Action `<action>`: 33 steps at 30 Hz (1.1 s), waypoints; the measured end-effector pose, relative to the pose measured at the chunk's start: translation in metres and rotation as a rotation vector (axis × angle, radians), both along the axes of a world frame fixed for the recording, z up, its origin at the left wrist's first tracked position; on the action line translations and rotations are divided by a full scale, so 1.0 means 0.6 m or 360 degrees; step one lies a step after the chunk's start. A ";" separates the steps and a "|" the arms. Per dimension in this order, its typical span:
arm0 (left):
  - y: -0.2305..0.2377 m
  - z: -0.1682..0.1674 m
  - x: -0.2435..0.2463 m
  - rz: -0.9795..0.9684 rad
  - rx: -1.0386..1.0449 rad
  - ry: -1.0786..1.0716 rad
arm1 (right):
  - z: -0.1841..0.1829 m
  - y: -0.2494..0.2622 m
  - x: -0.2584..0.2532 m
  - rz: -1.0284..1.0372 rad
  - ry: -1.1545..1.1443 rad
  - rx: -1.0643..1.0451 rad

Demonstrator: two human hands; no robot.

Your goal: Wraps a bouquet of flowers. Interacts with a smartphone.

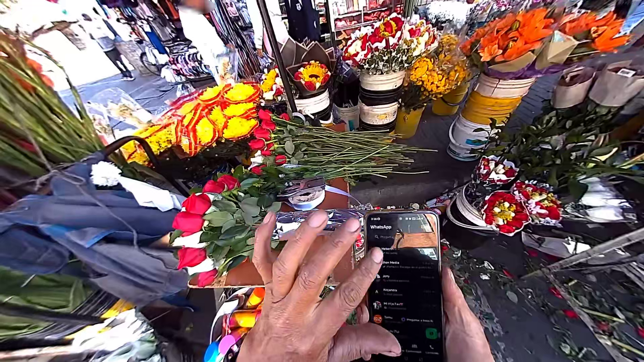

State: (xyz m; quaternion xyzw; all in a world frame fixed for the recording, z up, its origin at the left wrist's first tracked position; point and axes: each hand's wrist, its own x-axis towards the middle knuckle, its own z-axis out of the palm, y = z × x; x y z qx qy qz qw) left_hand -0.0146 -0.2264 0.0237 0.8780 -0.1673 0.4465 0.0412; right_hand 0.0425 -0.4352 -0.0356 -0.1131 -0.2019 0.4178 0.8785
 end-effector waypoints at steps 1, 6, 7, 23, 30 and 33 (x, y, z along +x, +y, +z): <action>-0.003 0.001 0.002 -0.0003 0.0017 0.0005 | -0.001 -0.001 -0.001 -0.0046 0.0021 -0.0021; -0.012 0.002 0.016 0.0006 0.0140 0.0094 | -0.002 0.000 0.000 -0.0103 0.0065 -0.0031; -0.012 0.003 0.018 0.0003 0.0153 0.0109 | -0.001 0.000 0.000 -0.0115 0.0079 -0.0056; 0.046 -0.051 -0.042 0.0151 -0.0172 0.0066 | -0.014 0.008 0.017 -0.0227 0.0695 -0.0503; 0.070 -0.087 -0.087 0.0239 -0.0266 0.0332 | 0.006 -0.033 0.032 0.0181 0.0248 -0.0178; 0.071 -0.097 -0.100 0.0275 -0.0295 0.0357 | 0.012 -0.041 0.037 0.0108 0.0063 -0.0170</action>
